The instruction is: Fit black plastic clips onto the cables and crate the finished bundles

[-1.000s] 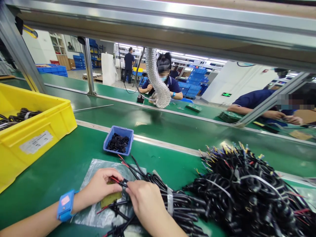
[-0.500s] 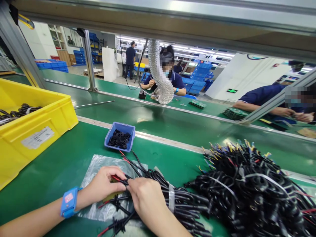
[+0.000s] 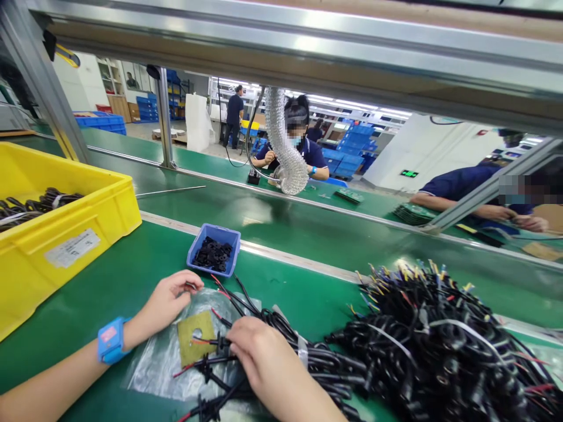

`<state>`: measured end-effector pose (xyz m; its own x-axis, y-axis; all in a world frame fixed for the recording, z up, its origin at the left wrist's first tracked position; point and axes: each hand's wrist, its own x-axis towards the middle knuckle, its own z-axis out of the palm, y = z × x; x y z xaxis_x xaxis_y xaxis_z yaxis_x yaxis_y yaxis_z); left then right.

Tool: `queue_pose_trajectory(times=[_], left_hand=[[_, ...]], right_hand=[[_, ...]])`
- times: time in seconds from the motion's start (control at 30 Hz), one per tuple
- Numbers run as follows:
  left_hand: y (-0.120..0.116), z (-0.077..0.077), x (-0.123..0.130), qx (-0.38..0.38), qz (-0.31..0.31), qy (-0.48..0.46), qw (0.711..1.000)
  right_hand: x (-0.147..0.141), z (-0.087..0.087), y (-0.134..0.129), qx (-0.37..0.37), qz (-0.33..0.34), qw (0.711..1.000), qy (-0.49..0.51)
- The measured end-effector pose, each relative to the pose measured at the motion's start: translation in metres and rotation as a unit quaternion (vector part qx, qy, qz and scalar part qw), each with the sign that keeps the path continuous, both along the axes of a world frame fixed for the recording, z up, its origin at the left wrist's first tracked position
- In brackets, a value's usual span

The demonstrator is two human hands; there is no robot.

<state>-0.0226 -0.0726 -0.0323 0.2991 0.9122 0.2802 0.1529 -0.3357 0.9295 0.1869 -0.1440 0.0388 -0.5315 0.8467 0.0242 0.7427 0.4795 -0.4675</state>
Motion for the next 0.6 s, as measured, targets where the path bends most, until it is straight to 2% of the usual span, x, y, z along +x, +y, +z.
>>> queue_pose_trajectory(times=[0.07,0.17,0.27,0.37,0.5,0.6], left_hand=[[0.007,0.004,-0.006,0.03,0.038,0.001,0.999],[0.017,0.019,-0.009,0.087,0.071,0.033,0.993],[0.031,0.038,-0.005,0.156,0.079,0.111,0.978],[0.052,0.05,0.005,0.202,0.04,0.25,0.946],[0.08,0.046,0.021,0.195,-0.011,0.366,0.91],[0.092,0.039,0.029,0.167,-0.04,0.441,0.881]], right_hand=[[0.0,-0.001,0.003,0.053,-0.027,0.998,0.008],[-0.002,-0.01,0.01,0.143,-0.098,0.983,-0.067],[-0.006,-0.017,0.014,0.158,-0.121,0.967,-0.156],[-0.012,-0.023,0.013,0.15,-0.108,0.957,-0.225],[-0.026,-0.036,0.011,0.109,-0.062,0.949,-0.29],[-0.031,-0.043,0.011,0.093,-0.065,0.945,-0.305]])
